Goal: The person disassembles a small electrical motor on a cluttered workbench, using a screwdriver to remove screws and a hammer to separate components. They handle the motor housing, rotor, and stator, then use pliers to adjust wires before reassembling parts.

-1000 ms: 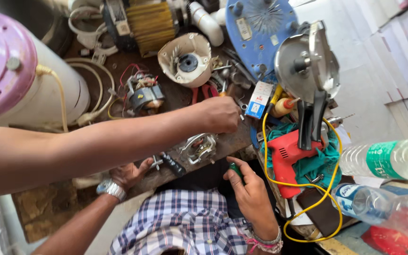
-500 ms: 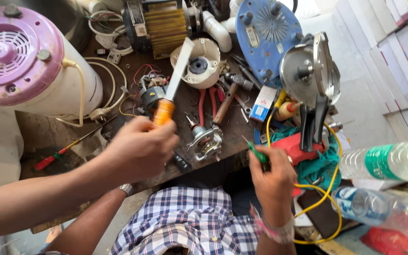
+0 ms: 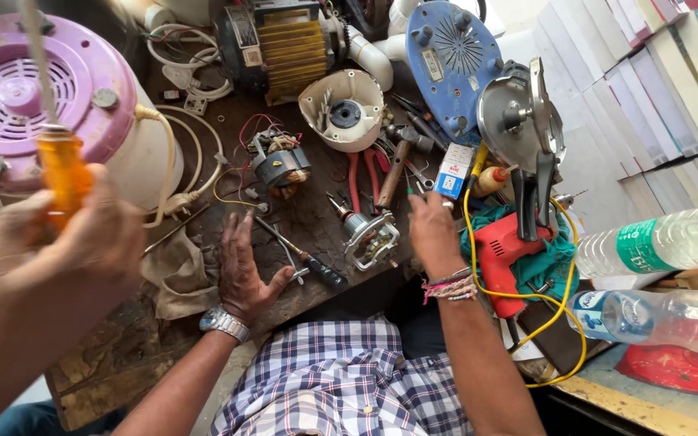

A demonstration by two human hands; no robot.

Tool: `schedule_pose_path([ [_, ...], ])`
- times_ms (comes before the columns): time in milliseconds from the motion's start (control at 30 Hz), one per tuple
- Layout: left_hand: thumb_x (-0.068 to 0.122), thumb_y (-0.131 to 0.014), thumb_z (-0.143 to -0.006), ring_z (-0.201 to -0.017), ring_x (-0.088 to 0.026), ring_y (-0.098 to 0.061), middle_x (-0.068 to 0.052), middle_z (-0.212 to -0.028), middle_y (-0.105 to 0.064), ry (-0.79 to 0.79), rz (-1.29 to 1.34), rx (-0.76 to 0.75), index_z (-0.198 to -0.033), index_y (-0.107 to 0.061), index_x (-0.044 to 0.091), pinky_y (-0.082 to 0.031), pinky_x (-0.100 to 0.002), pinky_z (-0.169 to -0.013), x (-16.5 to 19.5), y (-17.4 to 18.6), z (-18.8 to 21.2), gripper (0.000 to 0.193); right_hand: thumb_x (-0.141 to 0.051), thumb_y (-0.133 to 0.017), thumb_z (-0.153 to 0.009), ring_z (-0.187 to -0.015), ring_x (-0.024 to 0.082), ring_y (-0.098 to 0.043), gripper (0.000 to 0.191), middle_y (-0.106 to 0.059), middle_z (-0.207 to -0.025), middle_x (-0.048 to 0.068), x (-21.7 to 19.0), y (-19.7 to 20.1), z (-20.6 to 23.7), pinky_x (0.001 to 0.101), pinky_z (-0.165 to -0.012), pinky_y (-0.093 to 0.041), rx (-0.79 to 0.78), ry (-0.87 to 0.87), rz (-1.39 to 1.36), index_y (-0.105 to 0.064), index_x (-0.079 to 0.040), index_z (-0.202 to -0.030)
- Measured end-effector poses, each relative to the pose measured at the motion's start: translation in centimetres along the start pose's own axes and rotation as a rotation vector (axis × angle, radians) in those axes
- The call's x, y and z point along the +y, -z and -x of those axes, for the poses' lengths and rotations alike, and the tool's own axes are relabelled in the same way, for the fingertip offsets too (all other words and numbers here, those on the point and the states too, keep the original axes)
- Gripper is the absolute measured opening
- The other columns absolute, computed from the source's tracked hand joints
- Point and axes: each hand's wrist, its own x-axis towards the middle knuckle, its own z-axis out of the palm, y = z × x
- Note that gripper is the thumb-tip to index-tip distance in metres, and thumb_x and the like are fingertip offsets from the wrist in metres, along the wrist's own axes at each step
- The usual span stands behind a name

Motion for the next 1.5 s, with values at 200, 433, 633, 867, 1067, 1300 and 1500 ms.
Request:
schedule_pose_path([
  [200,0.063,-0.071,-0.084,-0.155,-0.042,-0.027,-0.024,-0.159,-0.038,0.007,0.011,0.004,-0.159,-0.03,0.006,-0.025,-0.055,-0.125,0.9,0.3,-0.4,0.102,-0.004,-0.063,-0.084,-0.116,0.034,-0.062,0.034,-0.072,-0.12,0.007,-0.5,0.4,-5.5,0.0457,-0.1,-0.048,-0.001,0.314,-0.078,-0.076,-0.016,-0.113],
  [433,0.065,-0.072,-0.083,-0.154,-0.042,-0.028,-0.025,-0.157,-0.041,0.012,0.052,0.01,-0.157,-0.033,0.005,-0.026,-0.055,-0.124,1.5,0.6,-0.5,0.103,-0.022,-0.07,-0.078,-0.123,0.031,-0.057,0.029,-0.076,-0.106,0.005,0.6,1.9,-7.2,0.049,-0.095,-0.038,-0.295,0.319,0.286,-0.079,-0.021,-0.105],
  [633,0.066,-0.072,-0.081,-0.153,-0.042,-0.03,-0.025,-0.155,-0.043,0.015,0.055,0.01,-0.156,-0.035,0.006,-0.027,-0.055,-0.124,1.8,0.7,-0.6,0.102,-0.05,-0.073,-0.089,-0.107,0.034,-0.068,0.042,-0.077,-0.102,0.015,-3.1,1.5,-9.8,0.0483,-0.091,-0.048,-0.489,-0.011,0.346,-0.079,-0.01,-0.1],
  [867,0.071,-0.067,-0.084,-0.153,-0.042,-0.03,-0.023,-0.157,-0.043,0.007,0.026,-0.007,-0.157,-0.035,0.004,-0.026,-0.055,-0.124,1.5,0.6,-0.3,0.104,-0.031,-0.08,-0.079,-0.1,0.039,-0.072,0.034,-0.074,-0.105,0.021,-6.0,0.4,-11.0,0.0484,-0.088,-0.057,-0.505,-0.219,0.183,-0.077,-0.006,-0.101],
  [1067,0.076,-0.058,-0.087,-0.154,-0.04,-0.03,-0.021,-0.157,-0.043,0.012,0.015,-0.007,-0.158,-0.035,0.006,-0.024,-0.055,-0.125,1.2,0.3,-0.2,0.103,-0.03,-0.074,-0.086,-0.096,0.034,-0.077,0.031,-0.082,-0.095,0.022,-4.4,1.0,-12.4,0.0436,-0.09,-0.059,-0.562,-0.294,0.117,-0.076,-0.005,-0.104],
  [1300,0.073,-0.062,-0.086,-0.154,-0.04,-0.03,-0.022,-0.156,-0.043,0.022,0.02,-0.026,-0.157,-0.036,0.005,-0.025,-0.055,-0.125,1.3,0.6,-0.2,0.102,-0.022,-0.073,-0.093,-0.098,0.034,-0.07,0.015,-0.072,-0.101,0.013,-0.4,2.8,-12.8,0.0464,-0.081,-0.057,-0.167,0.162,0.446,-0.079,-0.011,-0.101],
  [1500,0.07,-0.064,-0.086,-0.155,-0.041,-0.029,-0.02,-0.156,-0.045,0.006,0.027,-0.013,-0.157,-0.035,0.005,-0.024,-0.055,-0.126,1.0,0.4,-0.2,0.101,-0.038,-0.078,-0.09,-0.104,0.039,-0.068,0.051,-0.069,-0.11,0.018,-3.9,5.9,-4.3,0.0499,-0.09,-0.054,-0.024,-0.132,-0.213,-0.068,-0.004,-0.126],
])
